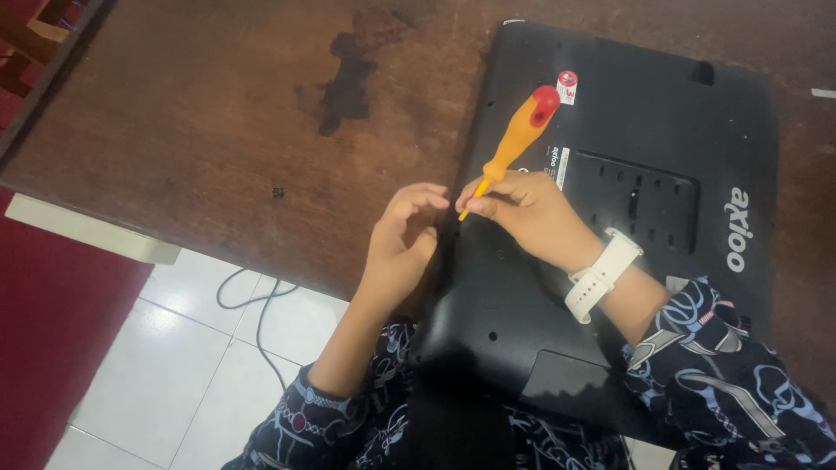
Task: Unscrewing and prying open the back cover of a laptop for repair
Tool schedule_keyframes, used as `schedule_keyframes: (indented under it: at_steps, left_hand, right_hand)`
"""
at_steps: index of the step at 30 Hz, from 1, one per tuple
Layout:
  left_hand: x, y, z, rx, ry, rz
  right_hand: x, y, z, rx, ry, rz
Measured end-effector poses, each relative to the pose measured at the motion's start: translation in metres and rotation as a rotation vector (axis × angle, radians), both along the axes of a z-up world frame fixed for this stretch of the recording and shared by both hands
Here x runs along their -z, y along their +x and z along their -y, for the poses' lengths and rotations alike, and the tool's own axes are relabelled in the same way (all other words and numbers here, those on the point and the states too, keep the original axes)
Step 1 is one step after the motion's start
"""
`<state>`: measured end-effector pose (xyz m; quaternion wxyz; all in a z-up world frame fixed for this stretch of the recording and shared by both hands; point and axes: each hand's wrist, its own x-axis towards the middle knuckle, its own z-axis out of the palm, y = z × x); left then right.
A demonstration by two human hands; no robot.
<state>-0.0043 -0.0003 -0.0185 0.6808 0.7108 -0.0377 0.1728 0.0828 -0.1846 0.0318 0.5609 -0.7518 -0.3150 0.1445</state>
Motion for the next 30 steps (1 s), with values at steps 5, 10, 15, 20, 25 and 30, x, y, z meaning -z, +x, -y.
schedule_keyframes:
  at_steps: [5, 10, 15, 20, 25, 30]
  left_hand:
    - [0.017, -0.004, 0.005, 0.023, 0.030, -0.071]
    - [0.019, -0.006, 0.007, -0.006, 0.054, -0.071]
    - [0.018, -0.007, 0.008, -0.004, 0.040, -0.067]
    - [0.020, -0.006, 0.008, -0.004, 0.013, -0.070]
    - [0.012, -0.008, 0.008, 0.033, 0.024, -0.052]
    - [0.000, -0.011, 0.007, 0.054, 0.044, -0.037]
  right_hand:
    - [0.002, 0.001, 0.000, 0.038, -0.010, -0.002]
    - [-0.015, -0.013, -0.010, -0.025, -0.150, 0.356]
    - [-0.011, -0.009, -0.008, -0.025, -0.150, 0.342]
    - [-0.005, 0.000, 0.000, 0.054, -0.038, 0.009]
    - [-0.005, -0.001, 0.002, 0.099, 0.003, -0.066]
    - [-0.002, -0.002, 0.003, 0.123, 0.078, -0.127]
